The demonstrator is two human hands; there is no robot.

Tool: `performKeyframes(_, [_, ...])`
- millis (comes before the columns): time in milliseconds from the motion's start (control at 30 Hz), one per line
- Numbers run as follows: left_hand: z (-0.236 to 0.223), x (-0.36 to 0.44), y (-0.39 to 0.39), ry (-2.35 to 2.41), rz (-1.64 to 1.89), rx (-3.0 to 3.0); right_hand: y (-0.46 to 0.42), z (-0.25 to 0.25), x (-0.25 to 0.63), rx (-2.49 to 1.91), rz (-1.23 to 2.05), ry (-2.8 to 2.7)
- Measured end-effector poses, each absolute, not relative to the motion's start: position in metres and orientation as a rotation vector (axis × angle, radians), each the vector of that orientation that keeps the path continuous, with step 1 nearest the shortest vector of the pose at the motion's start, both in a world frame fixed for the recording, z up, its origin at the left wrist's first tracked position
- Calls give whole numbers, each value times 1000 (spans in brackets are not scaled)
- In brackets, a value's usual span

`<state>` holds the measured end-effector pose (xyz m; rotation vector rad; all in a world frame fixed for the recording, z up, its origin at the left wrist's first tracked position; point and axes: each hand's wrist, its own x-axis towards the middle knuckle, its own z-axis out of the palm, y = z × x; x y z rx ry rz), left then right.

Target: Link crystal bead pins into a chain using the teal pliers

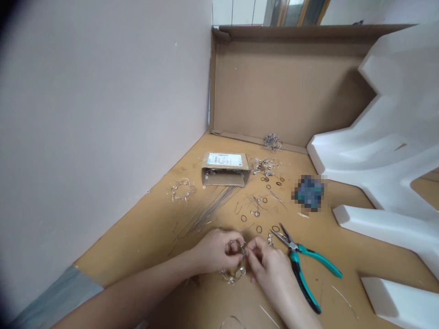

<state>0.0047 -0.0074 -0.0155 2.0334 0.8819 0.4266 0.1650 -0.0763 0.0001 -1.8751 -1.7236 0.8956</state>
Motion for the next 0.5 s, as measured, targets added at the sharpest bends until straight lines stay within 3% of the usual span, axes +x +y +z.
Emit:
performKeyframes(300, [-7, 4, -6, 886, 391, 1950, -75, -6, 168, -1755, 1046, -1631])
performKeyframes(500, [-9, 1, -2, 794, 380, 1598, -73, -1, 165, -1667, 1068, -1536])
